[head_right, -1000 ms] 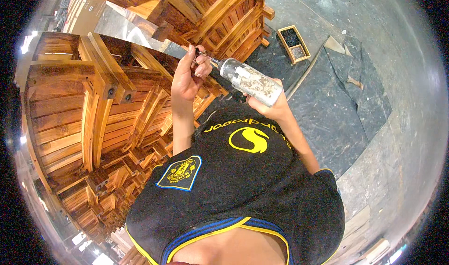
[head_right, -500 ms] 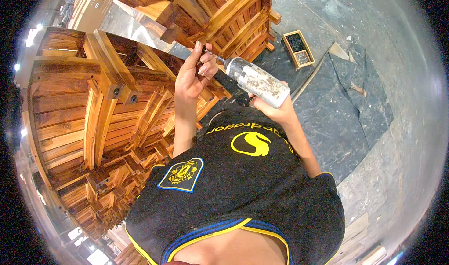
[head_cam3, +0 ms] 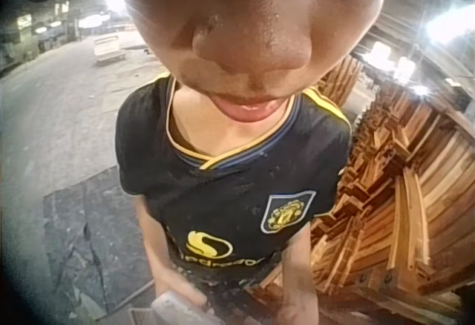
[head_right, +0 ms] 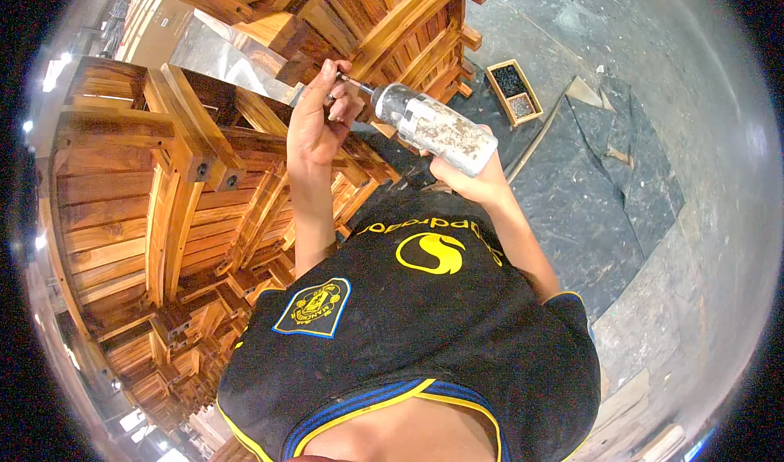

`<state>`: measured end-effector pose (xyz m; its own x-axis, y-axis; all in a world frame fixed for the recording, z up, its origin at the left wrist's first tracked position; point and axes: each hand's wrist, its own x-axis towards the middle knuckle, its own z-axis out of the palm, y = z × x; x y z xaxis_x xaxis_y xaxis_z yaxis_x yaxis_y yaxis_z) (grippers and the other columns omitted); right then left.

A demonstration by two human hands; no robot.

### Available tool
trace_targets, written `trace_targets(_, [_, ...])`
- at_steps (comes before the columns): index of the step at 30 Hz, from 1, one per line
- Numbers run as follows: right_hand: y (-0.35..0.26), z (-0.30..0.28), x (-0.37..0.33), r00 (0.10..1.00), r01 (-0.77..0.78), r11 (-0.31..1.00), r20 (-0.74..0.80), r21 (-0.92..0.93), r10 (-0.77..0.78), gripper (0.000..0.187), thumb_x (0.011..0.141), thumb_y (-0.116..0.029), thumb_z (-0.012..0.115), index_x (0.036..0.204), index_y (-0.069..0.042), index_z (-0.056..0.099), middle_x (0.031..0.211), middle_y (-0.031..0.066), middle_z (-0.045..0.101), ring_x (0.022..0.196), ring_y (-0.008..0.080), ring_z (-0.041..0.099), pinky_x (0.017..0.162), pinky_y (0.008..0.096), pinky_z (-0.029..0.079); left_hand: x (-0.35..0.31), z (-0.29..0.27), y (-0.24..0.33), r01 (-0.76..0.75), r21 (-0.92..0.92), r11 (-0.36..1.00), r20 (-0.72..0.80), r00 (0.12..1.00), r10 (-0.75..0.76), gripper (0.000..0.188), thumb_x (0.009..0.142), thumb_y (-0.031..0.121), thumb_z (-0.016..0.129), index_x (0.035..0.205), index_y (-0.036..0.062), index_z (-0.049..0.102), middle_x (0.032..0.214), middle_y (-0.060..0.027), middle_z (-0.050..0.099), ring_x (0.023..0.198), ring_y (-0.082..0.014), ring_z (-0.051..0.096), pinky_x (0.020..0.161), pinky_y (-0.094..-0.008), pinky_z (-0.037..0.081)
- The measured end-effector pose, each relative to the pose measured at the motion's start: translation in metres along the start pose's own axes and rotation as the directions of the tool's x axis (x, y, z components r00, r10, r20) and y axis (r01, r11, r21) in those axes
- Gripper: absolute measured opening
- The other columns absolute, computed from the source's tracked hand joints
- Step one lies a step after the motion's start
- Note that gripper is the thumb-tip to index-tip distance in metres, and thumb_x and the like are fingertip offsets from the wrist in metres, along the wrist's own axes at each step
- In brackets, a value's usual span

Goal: Assembling wooden benches by attaching plastic feet or components using an air-powered screwdriver and screws.

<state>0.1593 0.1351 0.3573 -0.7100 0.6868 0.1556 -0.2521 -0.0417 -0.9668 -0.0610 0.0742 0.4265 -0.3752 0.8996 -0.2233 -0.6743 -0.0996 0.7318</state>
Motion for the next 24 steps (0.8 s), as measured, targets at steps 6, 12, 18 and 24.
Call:
trace_targets(6, [0.014, 0.003, 0.006, 1.0, 0.02, 0.997, -0.016, -0.077, -0.021, 0.039, 0.069, -0.012, 0.072, 0.105, -0.001, 0.061, 0.1, 0.0066, 0.064, 0.094, 0.0166, 0.058, 0.087, 0.031, 0.04, -0.003, 0.014, 0.009, -0.138, 0.161, 0.977, -0.08, 0.985, 0.153, 0.026, 0.092, 0.025, 0.057, 0.096, -0.0007, 0.061, 0.063, 0.0031, 0.045, 0.047, -0.0058, 0.036, 0.045, -0.0213, 0.027])
trace_targets(12, [0.019, 0.005, 0.027, 0.966, 0.255, 0.893, 0.066, -0.372, -0.249, 0.048, 0.066, -0.013, 0.075, 0.109, 0.0, 0.058, 0.107, 0.0096, 0.061, 0.1, 0.0179, 0.055, 0.091, 0.0323, 0.036, -0.001, 0.026, 0.015, -0.292, 0.289, 0.912, -0.07, 0.943, 0.324, 0.03, 0.095, 0.025, 0.05, 0.102, -0.0028, 0.059, 0.061, 0.0051, 0.039, 0.047, -0.0045, 0.032, 0.042, -0.0197, 0.023])
trace_targets(18, [-0.007, 0.032, 0.039, 0.976, 0.203, 0.937, -0.021, -0.283, -0.218, 0.036, 0.068, -0.017, 0.073, 0.101, -0.006, 0.064, 0.105, 0.0072, 0.061, 0.104, 0.0241, 0.047, 0.092, 0.0363, 0.032, -0.001, 0.027, 0.025, -0.306, 0.154, 0.939, -0.053, 0.947, 0.317, 0.028, 0.097, 0.017, 0.039, 0.11, -0.0036, 0.053, 0.059, 0.0057, 0.035, 0.045, -0.0045, 0.026, 0.039, -0.0196, 0.021])
trace_targets(24, [-0.016, 0.035, 0.041, 0.97, 0.23, 0.942, -0.021, -0.244, -0.242, 0.04, 0.067, -0.016, 0.075, 0.104, -0.007, 0.063, 0.109, 0.0089, 0.056, 0.105, 0.0257, 0.045, 0.091, 0.037, 0.034, -0.004, 0.031, 0.029, -0.293, 0.153, 0.944, -0.07, 0.949, 0.306, 0.027, 0.097, 0.016, 0.037, 0.108, -0.0023, 0.054, 0.058, 0.0059, 0.035, 0.044, -0.0048, 0.025, 0.039, -0.02, 0.02])
